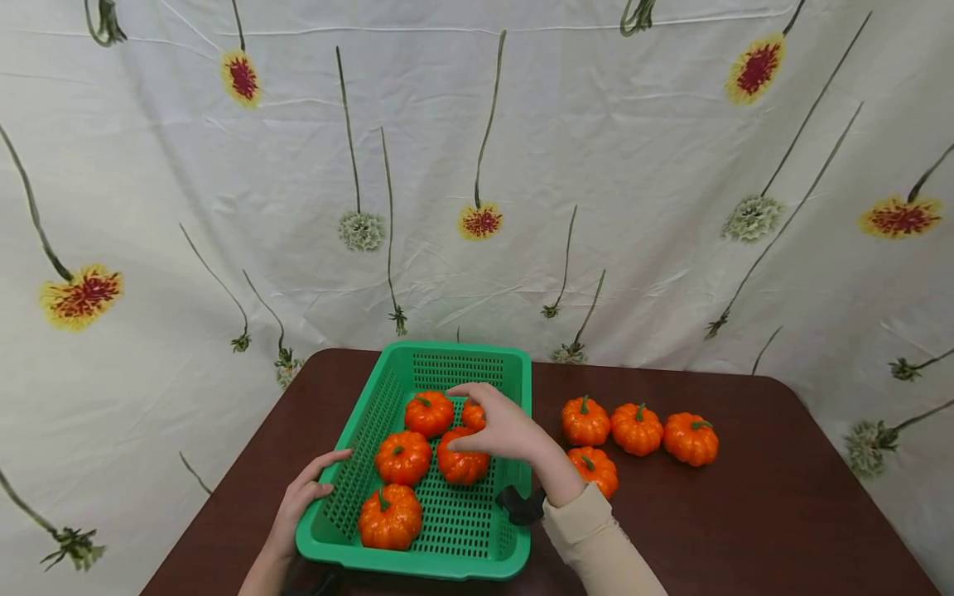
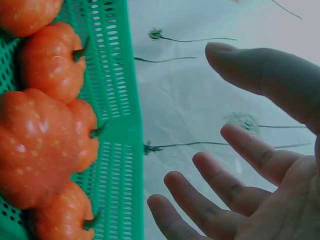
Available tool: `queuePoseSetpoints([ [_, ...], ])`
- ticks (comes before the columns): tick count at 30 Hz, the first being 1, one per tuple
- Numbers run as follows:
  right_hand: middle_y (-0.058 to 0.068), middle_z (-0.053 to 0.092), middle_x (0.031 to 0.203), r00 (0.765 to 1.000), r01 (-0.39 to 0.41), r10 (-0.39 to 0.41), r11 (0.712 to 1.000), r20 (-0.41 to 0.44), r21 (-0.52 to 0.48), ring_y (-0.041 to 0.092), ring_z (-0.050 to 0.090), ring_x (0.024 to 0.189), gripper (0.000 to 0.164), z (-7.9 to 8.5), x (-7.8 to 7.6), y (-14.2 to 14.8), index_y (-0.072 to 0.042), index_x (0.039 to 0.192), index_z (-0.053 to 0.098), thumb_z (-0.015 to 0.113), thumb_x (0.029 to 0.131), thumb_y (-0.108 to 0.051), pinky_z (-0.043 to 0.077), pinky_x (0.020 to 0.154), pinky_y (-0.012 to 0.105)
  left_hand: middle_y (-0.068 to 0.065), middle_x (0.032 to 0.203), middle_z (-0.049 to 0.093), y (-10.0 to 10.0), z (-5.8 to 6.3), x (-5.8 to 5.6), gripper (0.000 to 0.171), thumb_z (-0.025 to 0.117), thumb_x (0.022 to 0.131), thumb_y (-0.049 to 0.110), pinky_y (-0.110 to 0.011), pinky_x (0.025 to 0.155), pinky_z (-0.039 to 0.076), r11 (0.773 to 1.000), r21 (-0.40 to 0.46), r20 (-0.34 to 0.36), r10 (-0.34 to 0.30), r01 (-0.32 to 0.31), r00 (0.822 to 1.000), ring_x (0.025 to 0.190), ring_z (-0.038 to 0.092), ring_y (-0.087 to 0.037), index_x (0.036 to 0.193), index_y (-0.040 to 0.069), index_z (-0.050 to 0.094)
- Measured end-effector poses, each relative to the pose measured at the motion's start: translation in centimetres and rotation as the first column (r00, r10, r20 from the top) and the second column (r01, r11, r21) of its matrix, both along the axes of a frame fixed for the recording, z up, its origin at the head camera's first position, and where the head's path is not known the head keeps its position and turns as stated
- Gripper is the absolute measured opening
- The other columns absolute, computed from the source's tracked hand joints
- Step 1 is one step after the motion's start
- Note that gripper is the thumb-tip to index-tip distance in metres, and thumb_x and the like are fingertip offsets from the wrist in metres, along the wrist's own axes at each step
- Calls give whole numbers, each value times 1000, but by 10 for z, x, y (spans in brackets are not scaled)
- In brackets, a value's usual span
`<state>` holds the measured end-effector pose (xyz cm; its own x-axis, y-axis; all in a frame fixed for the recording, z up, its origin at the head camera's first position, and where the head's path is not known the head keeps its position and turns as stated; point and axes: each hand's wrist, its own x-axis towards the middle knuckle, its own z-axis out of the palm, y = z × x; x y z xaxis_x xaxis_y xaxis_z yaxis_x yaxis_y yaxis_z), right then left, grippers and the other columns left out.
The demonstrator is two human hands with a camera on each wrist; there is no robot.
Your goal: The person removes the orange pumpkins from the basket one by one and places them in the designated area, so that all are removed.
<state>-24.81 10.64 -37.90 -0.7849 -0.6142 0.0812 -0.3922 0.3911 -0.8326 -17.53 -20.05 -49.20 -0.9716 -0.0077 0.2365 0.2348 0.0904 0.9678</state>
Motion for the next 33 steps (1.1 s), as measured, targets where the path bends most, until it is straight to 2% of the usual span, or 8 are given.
queuePoseSetpoints([
  [5,15,39,139,998,-56,56,998,19,26,34,40,123,62,-10,-7,-14,-5,136,44,71,82,-17,35,97,54,-3,129,54,0,0,0,45,39,86,-2,-21,85,44,1000,16,-3,-9,9,1000,112,50,-4,128,-5,53],
  [9,16,41,138,997,-70,70,996,11,51,36,40,122,63,-17,-11,-21,-3,137,44,71,82,-18,37,95,54,3,126,55,0,0,0,45,40,86,-2,-20,85,43,1000,15,-7,-5,5,1000,112,50,-3,128,-5,53],
  [17,14,42,138,998,-64,65,993,-5,95,38,39,125,63,-26,-16,-31,-4,135,46,73,80,-19,37,95,51,-1,128,54,-1,1,-2,44,40,86,-2,-20,85,43,1000,14,-6,-1,1,1000,113,49,-4,128,-5,53],
  [23,15,44,135,999,-42,41,992,9,121,37,41,123,62,-36,-19,-36,-4,132,49,75,78,-18,39,94,49,-7,131,52,-1,0,-2,44,40,87,-1,-22,84,45,999,41,1,-23,23,1000,112,51,-6,129,-4,53],
  [29,14,47,133,1000,-21,19,992,15,125,36,43,121,62,-43,-20,-35,-4,131,50,76,76,-18,40,93,48,5,126,54,-1,0,0,44,40,87,-1,-22,84,45,998,56,9,-32,32,999,111,52,-5,129,-6,51],
  [33,15,47,133,1000,-13,11,990,15,137,37,42,122,63,-48,-21,-34,-3,131,50,76,76,-17,38,95,48,6,125,54,-1,0,0,44,40,87,-2,-23,83,46,998,55,13,-27,26,1000,110,52,-6,129,-7,51],
])
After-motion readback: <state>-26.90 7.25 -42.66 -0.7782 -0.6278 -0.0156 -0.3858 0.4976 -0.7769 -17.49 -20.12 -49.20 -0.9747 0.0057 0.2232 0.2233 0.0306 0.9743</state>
